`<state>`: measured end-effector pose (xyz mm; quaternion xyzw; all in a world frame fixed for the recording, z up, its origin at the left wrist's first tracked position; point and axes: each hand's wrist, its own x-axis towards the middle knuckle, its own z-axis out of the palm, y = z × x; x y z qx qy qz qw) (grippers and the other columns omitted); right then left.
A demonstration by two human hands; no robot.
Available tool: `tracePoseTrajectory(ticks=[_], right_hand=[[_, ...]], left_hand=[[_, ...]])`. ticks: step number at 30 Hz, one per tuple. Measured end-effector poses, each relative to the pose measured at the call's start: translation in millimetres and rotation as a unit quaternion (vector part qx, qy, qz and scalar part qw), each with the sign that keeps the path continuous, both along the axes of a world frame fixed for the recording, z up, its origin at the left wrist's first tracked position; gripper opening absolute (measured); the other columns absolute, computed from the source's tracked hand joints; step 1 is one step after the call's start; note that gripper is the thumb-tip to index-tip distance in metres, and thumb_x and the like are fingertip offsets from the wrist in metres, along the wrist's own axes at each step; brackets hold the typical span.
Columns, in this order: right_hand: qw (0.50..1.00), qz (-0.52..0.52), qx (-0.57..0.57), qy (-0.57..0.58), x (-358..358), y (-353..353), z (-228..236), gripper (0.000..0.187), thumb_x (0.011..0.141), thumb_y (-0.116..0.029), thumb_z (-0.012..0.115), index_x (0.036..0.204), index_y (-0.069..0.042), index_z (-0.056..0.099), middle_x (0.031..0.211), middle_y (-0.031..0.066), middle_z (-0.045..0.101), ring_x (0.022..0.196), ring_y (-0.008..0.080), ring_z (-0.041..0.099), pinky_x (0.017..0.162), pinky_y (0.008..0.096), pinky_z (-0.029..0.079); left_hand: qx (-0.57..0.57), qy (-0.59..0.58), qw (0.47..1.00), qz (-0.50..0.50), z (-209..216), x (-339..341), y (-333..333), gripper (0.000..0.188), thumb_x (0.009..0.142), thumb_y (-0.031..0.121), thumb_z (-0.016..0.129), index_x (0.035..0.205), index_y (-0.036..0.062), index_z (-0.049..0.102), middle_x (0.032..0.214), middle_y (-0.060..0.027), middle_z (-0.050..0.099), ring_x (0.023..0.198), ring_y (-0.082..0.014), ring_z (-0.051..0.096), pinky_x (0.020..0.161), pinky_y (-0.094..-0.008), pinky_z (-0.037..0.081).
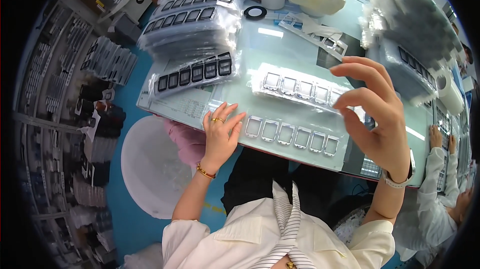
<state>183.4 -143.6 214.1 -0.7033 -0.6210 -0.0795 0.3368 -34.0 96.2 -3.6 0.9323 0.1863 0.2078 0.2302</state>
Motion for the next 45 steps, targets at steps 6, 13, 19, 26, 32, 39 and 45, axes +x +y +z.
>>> tracePoseTrajectory(ticks=[6,13,19,26,32,39,45], right_hand=[[0.999,-0.045,-0.02,0.005,12.0,-31.1,-7.0,0.02,0.071,0.007,0.065,0.088,-0.004,0.066,0.128,0.0179,0.069,0.131,0.0415,0.059,0.106,0.0496,0.047],[0.993,-0.071,-0.076,0.059,16.2,-55.3,-33.0,0.021,0.073,0.009,0.064,0.089,-0.004,0.066,0.128,0.0158,0.068,0.131,0.0394,0.058,0.105,0.0469,0.047],[0.982,-0.102,-0.116,0.111,17.0,-80.4,-98.6,0.021,0.078,0.009,0.071,0.095,-0.004,0.068,0.129,0.0124,0.066,0.13,0.0385,0.057,0.107,0.047,0.047],[0.976,-0.159,-0.093,0.118,-20.7,-71.4,-144.8,0.045,0.08,0.014,0.063,0.121,-0.002,0.07,0.136,0.0181,0.063,0.131,0.0404,0.057,0.109,0.0473,0.048],[0.98,-0.149,-0.119,0.05,-58.5,-15.7,-208.3,0.064,0.096,-0.013,0.067,0.153,0.005,0.043,0.159,0.0228,0.046,0.149,0.0403,0.043,0.122,0.0506,0.035],[0.943,-0.27,-0.19,0.032,-38.5,-101.2,-197.9,0.073,0.096,-0.031,0.071,0.153,0.005,0.044,0.159,0.0234,0.046,0.146,0.0405,0.044,0.12,0.0518,0.034],[0.893,-0.375,-0.199,0.148,-16.4,-101.2,-178.4,0.031,0.088,-0.029,0.083,0.099,-0.003,0.068,0.073,0.009,0.067,0.067,0.0283,0.065,0.064,0.0407,0.052]], left_hand=[[0.011,-0.005,1.0,0.011,-9.6,-6.4,-2.9,0.028,0.1,0.022,0.066,0.127,0.0191,0.077,0.147,-0.0046,0.062,0.148,-0.0282,0.045,0.125,-0.0555,0.018],[0.002,-0.002,1.0,0.006,-9.0,-6.7,1.0,0.029,0.099,0.023,0.068,0.127,0.02,0.077,0.148,-0.0041,0.061,0.148,-0.0269,0.045,0.125,-0.0546,0.02],[-0.004,-0.004,1.0,0.006,-9.4,-4.8,2.6,0.029,0.096,0.019,0.071,0.124,0.0179,0.077,0.148,-0.0036,0.061,0.148,-0.0272,0.045,0.126,-0.0534,0.021],[-0.027,-0.061,0.996,-0.058,9.7,17.4,-36.4,0.027,0.09,0.003,0.072,0.116,0.0093,0.077,0.132,-0.0093,0.069,0.133,-0.0328,0.06,0.117,-0.0513,0.041],[0.117,0.083,0.973,-0.183,5.2,66.8,-91.6,0.055,0.098,0.02,0.064,0.149,0.005,0.053,0.158,-0.0128,0.05,0.15,-0.0336,0.042,0.125,-0.055,0.029],[0.07,0.147,0.981,-0.109,8.6,19.7,-24.8,0.063,0.107,0.03,0.05,0.163,0.0064,0.037,0.171,-0.0113,0.035,0.159,-0.0326,0.029,0.129,-0.0519,0.017],[0.037,0.117,0.984,-0.126,11.9,14.7,-6.6,0.074,0.099,0.031,0.067,0.162,0.0062,0.039,0.169,-0.0122,0.038,0.158,-0.0316,0.03,0.128,-0.0493,0.02]])
